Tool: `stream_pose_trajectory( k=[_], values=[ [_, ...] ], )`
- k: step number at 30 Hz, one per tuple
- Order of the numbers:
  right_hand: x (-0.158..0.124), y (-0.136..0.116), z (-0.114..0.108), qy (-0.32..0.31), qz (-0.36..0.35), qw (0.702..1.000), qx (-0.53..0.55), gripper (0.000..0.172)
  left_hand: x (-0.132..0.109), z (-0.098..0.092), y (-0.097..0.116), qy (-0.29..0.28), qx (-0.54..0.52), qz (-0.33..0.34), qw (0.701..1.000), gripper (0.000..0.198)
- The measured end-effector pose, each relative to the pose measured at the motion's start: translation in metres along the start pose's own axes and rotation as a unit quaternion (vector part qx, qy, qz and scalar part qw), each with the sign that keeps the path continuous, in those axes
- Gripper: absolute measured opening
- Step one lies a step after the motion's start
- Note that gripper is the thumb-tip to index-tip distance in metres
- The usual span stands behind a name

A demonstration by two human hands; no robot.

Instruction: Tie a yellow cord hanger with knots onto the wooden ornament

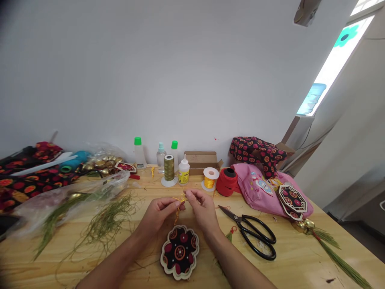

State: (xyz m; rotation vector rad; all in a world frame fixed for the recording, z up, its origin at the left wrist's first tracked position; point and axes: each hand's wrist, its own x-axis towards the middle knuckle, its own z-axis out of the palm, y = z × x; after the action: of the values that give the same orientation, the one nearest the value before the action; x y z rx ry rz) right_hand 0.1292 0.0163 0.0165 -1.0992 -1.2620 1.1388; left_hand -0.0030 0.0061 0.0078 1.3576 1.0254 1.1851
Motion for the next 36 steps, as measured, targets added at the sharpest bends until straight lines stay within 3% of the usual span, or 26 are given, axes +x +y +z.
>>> stream_pose_trajectory(
  k=[7,21,36],
  values=[
    [0.0040,0.0084,-0.0013,-0.039,-0.052,0.996,-0.053,0.019,0.0022,-0.0008,0.0027,0.004,-0.022,0.003,1.000,0.020],
    [0.0051,0.0065,-0.0017,-0.012,0.000,1.000,0.029,0.016,0.0002,-0.0022,0.0040,0.009,-0.032,0.001,0.999,0.020],
    [0.0032,0.0017,-0.0029,0.001,-0.001,0.999,0.041,0.019,0.0010,-0.0028,0.0028,0.011,-0.017,0.000,1.000,0.021]
  ],
)
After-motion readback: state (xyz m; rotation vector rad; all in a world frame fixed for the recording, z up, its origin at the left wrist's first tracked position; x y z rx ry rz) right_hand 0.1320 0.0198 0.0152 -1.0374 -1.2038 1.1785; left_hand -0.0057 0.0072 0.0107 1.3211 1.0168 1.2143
